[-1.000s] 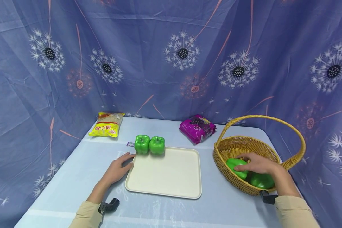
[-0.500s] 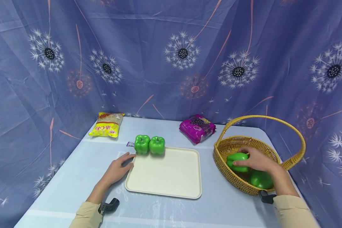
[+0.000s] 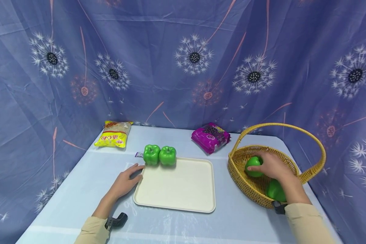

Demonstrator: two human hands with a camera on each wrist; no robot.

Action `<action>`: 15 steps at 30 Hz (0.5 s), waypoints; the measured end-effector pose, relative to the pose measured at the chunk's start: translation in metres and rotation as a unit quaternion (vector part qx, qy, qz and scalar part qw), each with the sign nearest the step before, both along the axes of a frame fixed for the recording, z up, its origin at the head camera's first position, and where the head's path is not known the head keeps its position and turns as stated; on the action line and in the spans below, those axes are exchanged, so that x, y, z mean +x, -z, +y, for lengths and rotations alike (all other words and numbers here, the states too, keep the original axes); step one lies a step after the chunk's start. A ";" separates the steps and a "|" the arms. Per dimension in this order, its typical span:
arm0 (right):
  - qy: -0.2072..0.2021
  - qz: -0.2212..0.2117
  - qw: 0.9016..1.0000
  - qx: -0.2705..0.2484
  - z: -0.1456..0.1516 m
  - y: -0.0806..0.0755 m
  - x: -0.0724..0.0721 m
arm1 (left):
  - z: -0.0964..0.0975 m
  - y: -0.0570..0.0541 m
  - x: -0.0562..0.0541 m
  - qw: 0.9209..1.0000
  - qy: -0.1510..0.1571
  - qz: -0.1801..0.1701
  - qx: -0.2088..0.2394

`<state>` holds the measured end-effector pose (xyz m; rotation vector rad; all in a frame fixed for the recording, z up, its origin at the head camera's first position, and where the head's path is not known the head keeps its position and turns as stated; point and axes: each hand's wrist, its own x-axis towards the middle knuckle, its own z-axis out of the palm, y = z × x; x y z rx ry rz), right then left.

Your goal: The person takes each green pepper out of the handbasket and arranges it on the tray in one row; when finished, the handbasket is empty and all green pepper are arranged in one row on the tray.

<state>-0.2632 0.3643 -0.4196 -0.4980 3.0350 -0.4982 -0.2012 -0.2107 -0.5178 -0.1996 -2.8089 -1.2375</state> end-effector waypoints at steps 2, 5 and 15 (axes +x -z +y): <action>-0.008 0.002 1.000 0.003 -0.001 0.001 0.001 | 0.001 0.000 0.000 1.000 0.002 0.001 0.000; -0.018 0.002 1.000 -0.001 -0.001 0.003 0.004 | 0.002 0.000 0.000 1.000 0.003 0.002 0.000; -0.071 -0.058 0.993 -0.078 0.006 -0.015 0.006 | 0.000 0.001 -0.001 1.000 0.000 0.006 -0.008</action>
